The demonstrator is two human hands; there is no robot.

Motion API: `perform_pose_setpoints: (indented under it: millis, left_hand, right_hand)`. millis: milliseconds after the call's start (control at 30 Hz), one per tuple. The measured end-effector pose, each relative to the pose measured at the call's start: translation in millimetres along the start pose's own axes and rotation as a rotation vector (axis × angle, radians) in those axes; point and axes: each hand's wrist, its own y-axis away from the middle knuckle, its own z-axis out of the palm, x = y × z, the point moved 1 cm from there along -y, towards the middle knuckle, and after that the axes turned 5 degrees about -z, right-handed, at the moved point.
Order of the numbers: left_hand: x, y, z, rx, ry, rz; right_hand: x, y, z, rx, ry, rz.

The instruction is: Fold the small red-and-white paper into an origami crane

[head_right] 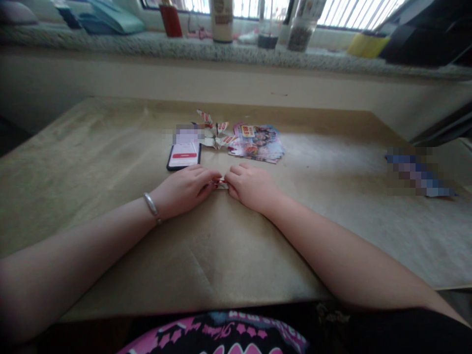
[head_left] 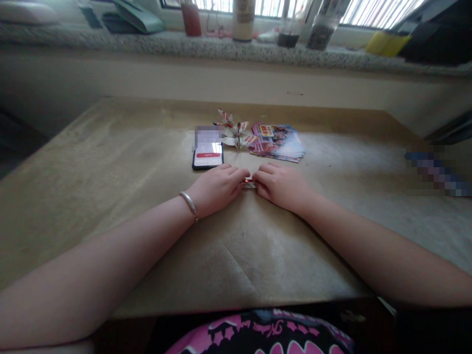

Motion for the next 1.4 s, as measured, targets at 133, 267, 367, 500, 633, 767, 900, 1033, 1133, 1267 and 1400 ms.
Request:
perform_pose_setpoints:
  millis: [133, 267, 367, 500, 633, 767, 900, 1033, 1133, 1267, 1400]
  left_hand:
    - [-5, -2, 5.3, 0.044, 0.029, -0.108]
    - [-4, -3, 5.0, 0.048, -0.080, -0.038]
    - [-2, -4, 3.4, 0.061, -0.117, 0.009]
    - [-1, -6, 3.6, 0.023, -0.142, 0.019]
    - [-1, -7, 4.6, 0.009, -0.135, 0.018]
    - [-2, -8, 5.7, 0.007, -0.109, 0.034]
    - [-4, -8, 7.1, 0.015, -0.086, 0.027]
    - [-5, -8, 8.6, 0.013, -0.068, 0.029]
    - [-6, -7, 9.5, 0.019, -0.046, 0.021]
    - [-8, -7, 10.7, 0.026, 0.001, 0.003]
    - [-9, -7, 11.3, 0.041, 0.030, -0.005]
  right_hand:
    - [-1, -3, 4, 0.006, -0.026, 0.013]
    - [1, -6, 7, 0.001, -0.100, 0.034]
    - [3, -8, 9, 0.017, -0.178, 0.074]
    - [5, -11, 12, 0.029, -0.250, 0.109]
    - [6, -13, 14, 0.051, -0.275, 0.130]
    - [6, -13, 15, 0.083, -0.288, 0.148]
    - [7, -13, 16, 0.121, -0.302, 0.172]
    - [8, -12, 18, 0.168, -0.325, 0.171]
    - [10, -10, 18, 0.192, -0.379, 0.178]
    - [13, -6, 17, 0.195, -0.462, 0.185]
    - [15, -2, 16, 0.192, -0.468, 0.182]
